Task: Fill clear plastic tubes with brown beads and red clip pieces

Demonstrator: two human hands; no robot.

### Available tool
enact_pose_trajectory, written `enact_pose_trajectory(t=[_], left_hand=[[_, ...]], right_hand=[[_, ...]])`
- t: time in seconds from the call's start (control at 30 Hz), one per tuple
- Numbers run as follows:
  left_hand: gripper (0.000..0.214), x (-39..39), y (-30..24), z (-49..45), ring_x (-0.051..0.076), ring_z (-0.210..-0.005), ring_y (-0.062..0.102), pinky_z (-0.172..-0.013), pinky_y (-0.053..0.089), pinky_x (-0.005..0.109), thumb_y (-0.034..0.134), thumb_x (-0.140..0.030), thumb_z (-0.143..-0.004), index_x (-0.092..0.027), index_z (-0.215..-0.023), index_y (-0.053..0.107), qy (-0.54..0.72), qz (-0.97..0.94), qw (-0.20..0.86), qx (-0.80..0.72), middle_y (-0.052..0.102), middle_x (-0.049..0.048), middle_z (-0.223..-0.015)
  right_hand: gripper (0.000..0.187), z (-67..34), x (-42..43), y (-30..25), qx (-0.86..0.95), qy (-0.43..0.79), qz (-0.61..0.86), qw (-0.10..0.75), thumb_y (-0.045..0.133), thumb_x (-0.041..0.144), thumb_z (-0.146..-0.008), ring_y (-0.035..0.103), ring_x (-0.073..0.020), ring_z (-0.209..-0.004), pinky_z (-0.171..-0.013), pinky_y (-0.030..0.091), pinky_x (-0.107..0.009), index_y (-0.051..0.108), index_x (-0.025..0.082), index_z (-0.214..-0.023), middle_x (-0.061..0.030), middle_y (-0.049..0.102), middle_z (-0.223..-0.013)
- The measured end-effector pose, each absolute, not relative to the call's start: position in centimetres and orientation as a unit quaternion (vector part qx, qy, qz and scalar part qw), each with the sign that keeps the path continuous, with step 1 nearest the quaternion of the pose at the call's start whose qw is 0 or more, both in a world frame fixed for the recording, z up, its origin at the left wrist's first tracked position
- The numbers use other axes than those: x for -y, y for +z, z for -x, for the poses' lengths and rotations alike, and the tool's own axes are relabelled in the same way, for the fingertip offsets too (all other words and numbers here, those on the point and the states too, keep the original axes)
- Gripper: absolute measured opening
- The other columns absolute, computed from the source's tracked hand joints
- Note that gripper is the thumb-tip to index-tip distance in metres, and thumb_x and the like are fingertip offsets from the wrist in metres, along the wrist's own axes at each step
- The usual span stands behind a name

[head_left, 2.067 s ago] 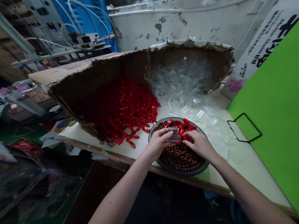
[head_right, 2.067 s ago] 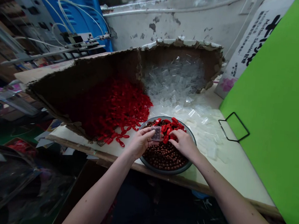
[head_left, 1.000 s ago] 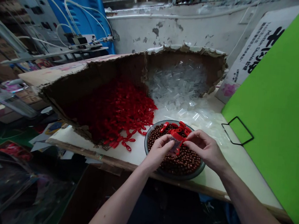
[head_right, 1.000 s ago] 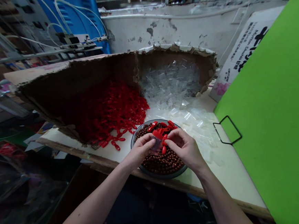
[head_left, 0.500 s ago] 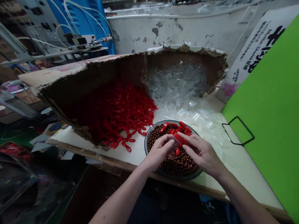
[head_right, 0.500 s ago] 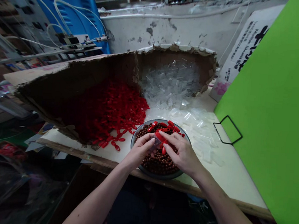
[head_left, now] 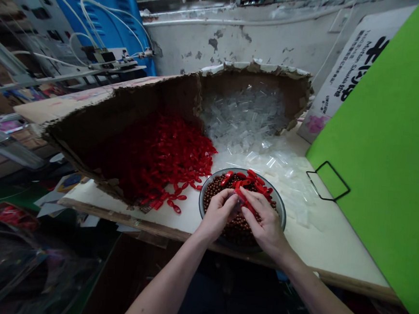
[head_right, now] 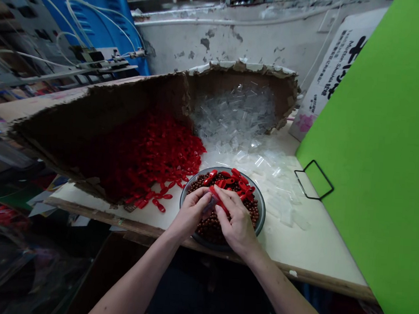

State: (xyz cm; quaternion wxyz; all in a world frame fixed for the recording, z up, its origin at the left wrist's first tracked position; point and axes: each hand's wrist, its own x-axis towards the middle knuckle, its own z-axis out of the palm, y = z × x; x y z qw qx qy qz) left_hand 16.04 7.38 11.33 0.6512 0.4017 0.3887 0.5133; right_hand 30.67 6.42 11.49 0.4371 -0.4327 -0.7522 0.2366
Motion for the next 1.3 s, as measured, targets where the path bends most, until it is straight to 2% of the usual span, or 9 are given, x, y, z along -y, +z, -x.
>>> enact_pose_trajectory(t=[0.17,0.27,0.33,0.47,0.63,0.77,0.87,1.1,1.3], left_hand=[[0.036,-7.6,12.0,-15.4,0.007,-0.049,0.052,-0.044,0.039,0.017,0.068,-0.044,-0.074,-0.014,-0.094,0.061,0.491,-0.371,0.700,-0.362,0.062,0.0001,-0.067],[0.033,-7.5,12.6,-15.3,0.006,-0.044,0.050,-0.040,0.037,0.017,0.069,-0.043,-0.073,-0.014,-0.087,0.061,0.491,-0.362,0.705,-0.362,0.060,-0.0007,-0.063],[0.032,-7.3,12.6,-15.4,0.005,-0.042,0.048,-0.038,0.033,0.017,0.068,-0.042,-0.073,-0.013,-0.085,0.062,0.474,-0.375,0.708,-0.364,0.061,-0.0001,-0.063],[0.033,-6.5,12.2,-15.8,0.005,-0.043,0.046,-0.040,0.033,0.017,0.068,-0.042,-0.072,-0.012,-0.087,0.066,0.414,-0.438,0.698,-0.387,0.060,-0.0005,-0.061],[0.032,-5.7,13.2,-16.4,0.005,-0.041,0.038,-0.041,0.030,0.019,0.066,-0.042,-0.073,-0.012,-0.086,0.068,0.359,-0.505,0.676,-0.398,0.049,-0.0041,-0.053],[0.043,-5.7,13.7,-17.0,0.005,-0.046,0.030,-0.044,0.023,0.021,0.055,-0.051,-0.081,-0.013,-0.060,0.057,0.405,-0.526,0.622,-0.415,0.038,-0.0042,-0.051],[0.051,-5.3,13.8,-17.2,0.006,-0.049,0.026,-0.046,0.020,0.023,0.049,-0.053,-0.083,-0.015,-0.050,0.043,0.420,-0.535,0.588,-0.437,0.034,-0.0034,-0.052],[0.043,-3.2,15.4,-16.4,0.008,-0.053,0.028,-0.049,0.022,0.024,0.044,-0.040,-0.087,-0.016,-0.052,0.039,0.352,-0.601,0.545,-0.467,0.035,-0.0029,-0.053],[0.048,-3.4,13.3,-16.0,0.008,-0.047,0.027,-0.045,0.020,0.024,0.051,-0.051,-0.083,-0.017,-0.050,0.043,0.369,-0.538,0.587,-0.480,0.036,-0.0030,-0.048]], right_hand=[[0.043,-31.6,-6.6,12.5,0.745,0.291,0.414,0.435,0.053,0.022,-0.089,0.052,-0.0215,-0.118,-0.104,0.041,-0.040,0.052,0.032,-0.131,-0.0035,0.055,-0.129],[0.042,-32.3,-6.6,12.6,0.655,0.373,0.428,0.498,0.058,0.028,-0.087,0.061,-0.0186,-0.099,-0.086,0.052,-0.034,0.051,0.033,-0.129,-0.0035,0.056,-0.123],[0.037,-32.3,-6.8,12.5,0.605,0.414,0.430,0.527,0.057,0.033,-0.088,0.062,-0.0151,-0.085,-0.077,0.053,-0.030,0.053,0.032,-0.125,-0.0030,0.058,-0.114],[0.035,-31.4,-7.7,13.1,0.601,0.457,0.416,0.507,0.048,0.042,-0.092,0.059,-0.0171,-0.097,-0.088,0.048,-0.031,0.057,0.026,-0.122,-0.0046,0.061,-0.110],[0.047,-30.1,-8.7,14.6,0.528,0.665,0.328,0.413,0.035,0.052,-0.094,0.057,-0.0200,-0.109,-0.095,0.045,-0.034,0.059,0.023,-0.122,-0.0084,0.063,-0.114],[0.055,-29.6,-8.4,15.1,0.459,0.747,0.295,0.381,0.030,0.059,-0.092,0.060,-0.0215,-0.104,-0.095,0.046,-0.037,0.060,0.023,-0.120,-0.0096,0.065,-0.109],[0.057,-29.0,-7.5,15.2,0.431,0.767,0.284,0.380,0.028,0.060,-0.091,0.062,-0.0221,-0.100,-0.093,0.046,-0.038,0.058,0.023,-0.123,-0.0097,0.066,-0.106],[0.046,-27.9,-4.8,15.2,0.418,0.758,0.281,0.415,0.035,0.047,-0.093,0.061,-0.0199,-0.099,-0.096,0.044,-0.035,0.062,0.021,-0.120,-0.0082,0.066,-0.101],[0.052,-26.9,-5.1,13.6,0.342,0.776,0.329,0.415,0.033,0.056,-0.091,0.064,-0.0201,-0.091,-0.088,0.048,-0.035,0.063,0.020,-0.113,-0.0090,0.068,-0.095]])
